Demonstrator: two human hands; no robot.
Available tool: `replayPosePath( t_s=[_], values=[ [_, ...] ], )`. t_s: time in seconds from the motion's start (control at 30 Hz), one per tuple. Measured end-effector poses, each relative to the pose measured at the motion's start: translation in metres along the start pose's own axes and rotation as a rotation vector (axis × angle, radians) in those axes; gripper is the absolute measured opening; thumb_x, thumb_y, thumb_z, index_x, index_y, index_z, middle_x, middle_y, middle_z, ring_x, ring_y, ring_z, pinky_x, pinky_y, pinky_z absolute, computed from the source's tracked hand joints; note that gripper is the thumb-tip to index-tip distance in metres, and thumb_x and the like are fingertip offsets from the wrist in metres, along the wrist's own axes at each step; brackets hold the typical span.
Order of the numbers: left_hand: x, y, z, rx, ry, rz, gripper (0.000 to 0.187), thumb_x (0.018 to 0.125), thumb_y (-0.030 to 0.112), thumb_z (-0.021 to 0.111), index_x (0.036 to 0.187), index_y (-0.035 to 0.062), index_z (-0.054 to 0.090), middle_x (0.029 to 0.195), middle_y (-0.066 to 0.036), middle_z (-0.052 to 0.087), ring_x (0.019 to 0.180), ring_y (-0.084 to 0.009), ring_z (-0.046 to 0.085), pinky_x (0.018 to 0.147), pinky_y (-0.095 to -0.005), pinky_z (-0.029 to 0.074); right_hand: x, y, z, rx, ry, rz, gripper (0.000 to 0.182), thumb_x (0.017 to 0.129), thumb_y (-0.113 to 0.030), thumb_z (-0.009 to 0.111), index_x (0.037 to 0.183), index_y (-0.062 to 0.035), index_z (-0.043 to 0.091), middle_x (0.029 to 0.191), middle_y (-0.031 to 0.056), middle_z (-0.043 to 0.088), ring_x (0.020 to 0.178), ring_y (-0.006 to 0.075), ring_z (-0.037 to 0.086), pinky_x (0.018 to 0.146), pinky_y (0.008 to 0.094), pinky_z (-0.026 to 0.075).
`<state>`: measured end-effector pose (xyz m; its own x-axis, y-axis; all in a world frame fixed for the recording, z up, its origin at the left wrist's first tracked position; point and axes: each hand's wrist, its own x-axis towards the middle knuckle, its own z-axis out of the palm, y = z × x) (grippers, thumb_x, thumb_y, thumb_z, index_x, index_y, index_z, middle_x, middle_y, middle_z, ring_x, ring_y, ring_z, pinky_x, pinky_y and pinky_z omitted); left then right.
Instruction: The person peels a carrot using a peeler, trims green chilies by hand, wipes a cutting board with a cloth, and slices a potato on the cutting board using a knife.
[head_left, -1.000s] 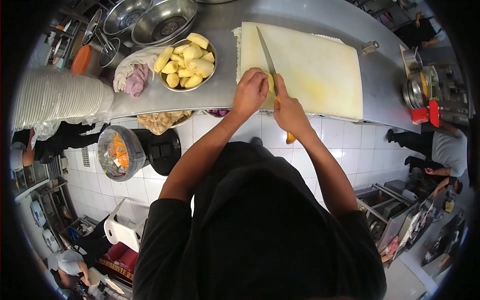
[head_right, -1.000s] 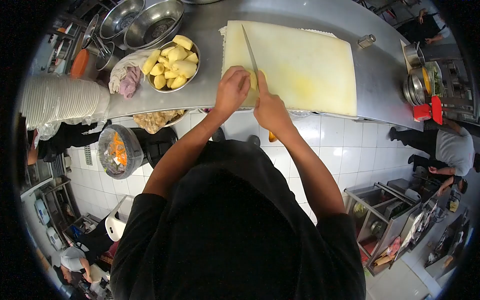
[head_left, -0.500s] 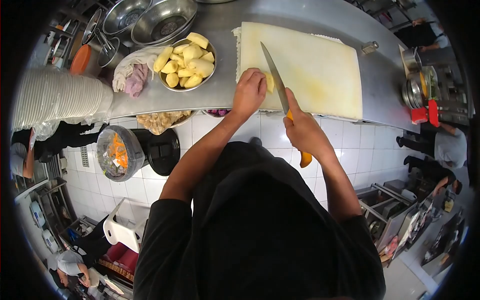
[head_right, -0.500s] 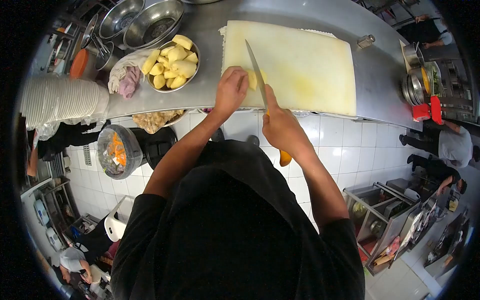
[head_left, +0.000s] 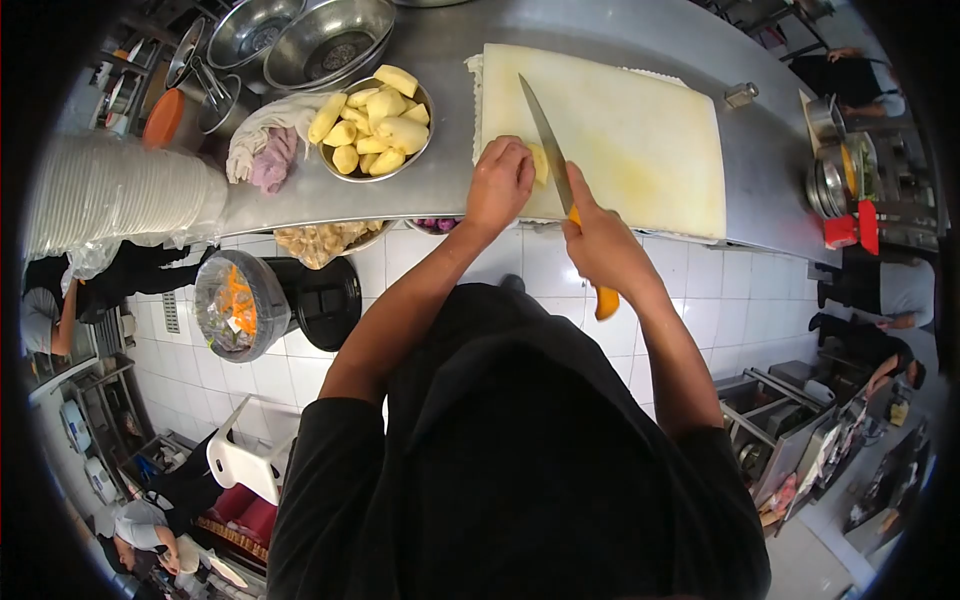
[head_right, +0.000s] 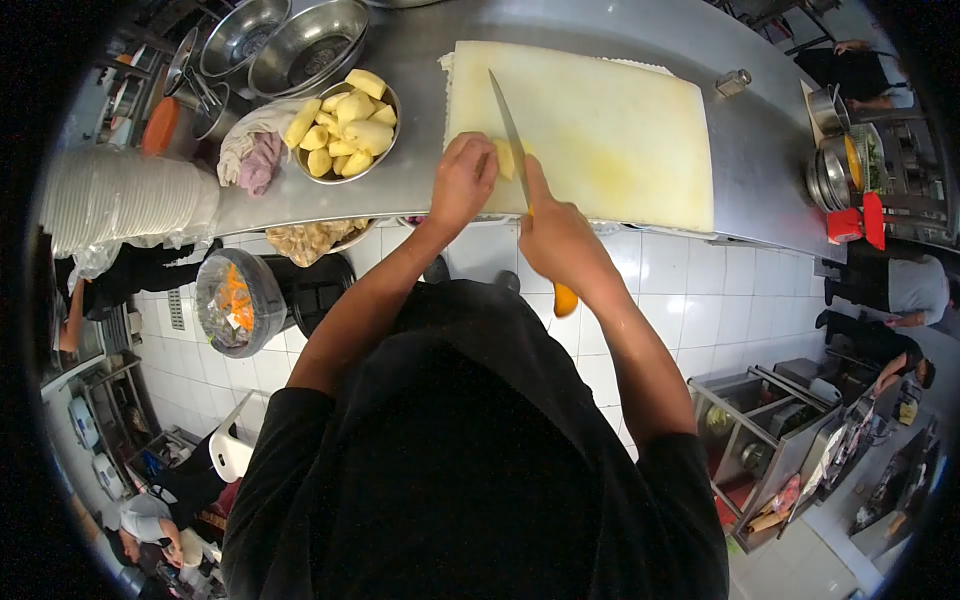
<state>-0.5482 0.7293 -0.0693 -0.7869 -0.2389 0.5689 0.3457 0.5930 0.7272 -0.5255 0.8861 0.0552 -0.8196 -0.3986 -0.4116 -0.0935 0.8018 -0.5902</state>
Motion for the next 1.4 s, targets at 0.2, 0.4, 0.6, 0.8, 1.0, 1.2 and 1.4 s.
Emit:
replayPosePath(
  t_s=[0.2, 0.4, 0.6, 0.8, 1.0, 1.2, 1.4],
  values=[
    [0.001, 0.001, -0.001, -0.005, -0.001, -0.011, 0.007, 0.077, -0.004, 0.063, 0.081, -0.0013, 0.059, 0.089, -0.014, 0.061, 0.082, -0.0336, 0.060, 0.073, -0.0399, 0.050, -0.002, 0.014, 0.018, -0.060, 0.078, -0.097, 0.072, 0.091, -0.010, 0.049, 0.152, -0.0118, 0.011, 0.082, 0.0298, 0.063, 0.078, 0.0480, 0.061, 0.075, 0.0518, 0.047],
    [0.000, -0.001, 0.000, 0.009, -0.006, 0.000, 0.008, 0.076, -0.005, 0.063, 0.080, -0.0016, 0.059, 0.088, -0.014, 0.061, 0.081, -0.0337, 0.060, 0.073, -0.0397, 0.050, 0.050, 0.021, 0.035, -0.027, 0.117, -0.105, 0.074, 0.090, -0.010, 0.050, 0.152, -0.0128, 0.010, 0.084, 0.0311, 0.063, 0.081, 0.0488, 0.061, 0.076, 0.0521, 0.046],
    [-0.001, -0.001, -0.003, -0.008, -0.026, -0.024, 0.008, 0.077, -0.003, 0.064, 0.084, -0.0009, 0.059, 0.090, -0.015, 0.062, 0.082, -0.0344, 0.061, 0.073, -0.0397, 0.051, 0.030, 0.004, 0.010, -0.048, 0.038, -0.019, 0.073, 0.090, -0.010, 0.049, 0.153, -0.0123, 0.011, 0.078, 0.0273, 0.063, 0.072, 0.0410, 0.063, 0.072, 0.0481, 0.048],
    [-0.001, -0.001, 0.000, -0.008, 0.003, -0.010, 0.008, 0.075, -0.005, 0.063, 0.081, -0.0014, 0.059, 0.089, -0.014, 0.061, 0.082, -0.0329, 0.060, 0.073, -0.0395, 0.051, -0.010, -0.009, -0.003, -0.027, -0.045, 0.038, 0.070, 0.090, -0.009, 0.048, 0.150, -0.0079, 0.014, 0.085, 0.0303, 0.063, 0.081, 0.0448, 0.062, 0.080, 0.0508, 0.046],
    [0.001, 0.003, -0.002, -0.004, -0.005, -0.017, 0.007, 0.076, -0.004, 0.063, 0.080, -0.0013, 0.059, 0.089, -0.014, 0.061, 0.082, -0.0331, 0.060, 0.074, -0.0399, 0.051, 0.022, 0.019, 0.034, -0.051, 0.115, -0.108, 0.074, 0.090, -0.009, 0.048, 0.152, -0.0119, 0.009, 0.086, 0.0316, 0.063, 0.078, 0.0478, 0.061, 0.076, 0.0523, 0.046],
    [0.001, 0.001, -0.001, -0.015, -0.022, -0.018, 0.007, 0.076, -0.005, 0.063, 0.079, -0.0015, 0.059, 0.088, -0.014, 0.061, 0.081, -0.0329, 0.060, 0.073, -0.0397, 0.051, 0.052, 0.018, 0.031, -0.062, 0.121, -0.095, 0.073, 0.090, -0.008, 0.046, 0.152, -0.0113, 0.010, 0.079, 0.0285, 0.063, 0.072, 0.0435, 0.063, 0.071, 0.0483, 0.049],
    [0.000, 0.001, -0.001, -0.018, 0.006, 0.001, 0.007, 0.075, -0.006, 0.063, 0.079, -0.0015, 0.059, 0.087, -0.014, 0.061, 0.081, -0.0327, 0.061, 0.073, -0.0393, 0.051, 0.005, -0.014, -0.006, -0.002, -0.054, 0.051, 0.069, 0.090, -0.008, 0.046, 0.151, -0.0065, 0.014, 0.085, 0.0294, 0.063, 0.077, 0.0416, 0.062, 0.077, 0.0478, 0.048]
  ],
)
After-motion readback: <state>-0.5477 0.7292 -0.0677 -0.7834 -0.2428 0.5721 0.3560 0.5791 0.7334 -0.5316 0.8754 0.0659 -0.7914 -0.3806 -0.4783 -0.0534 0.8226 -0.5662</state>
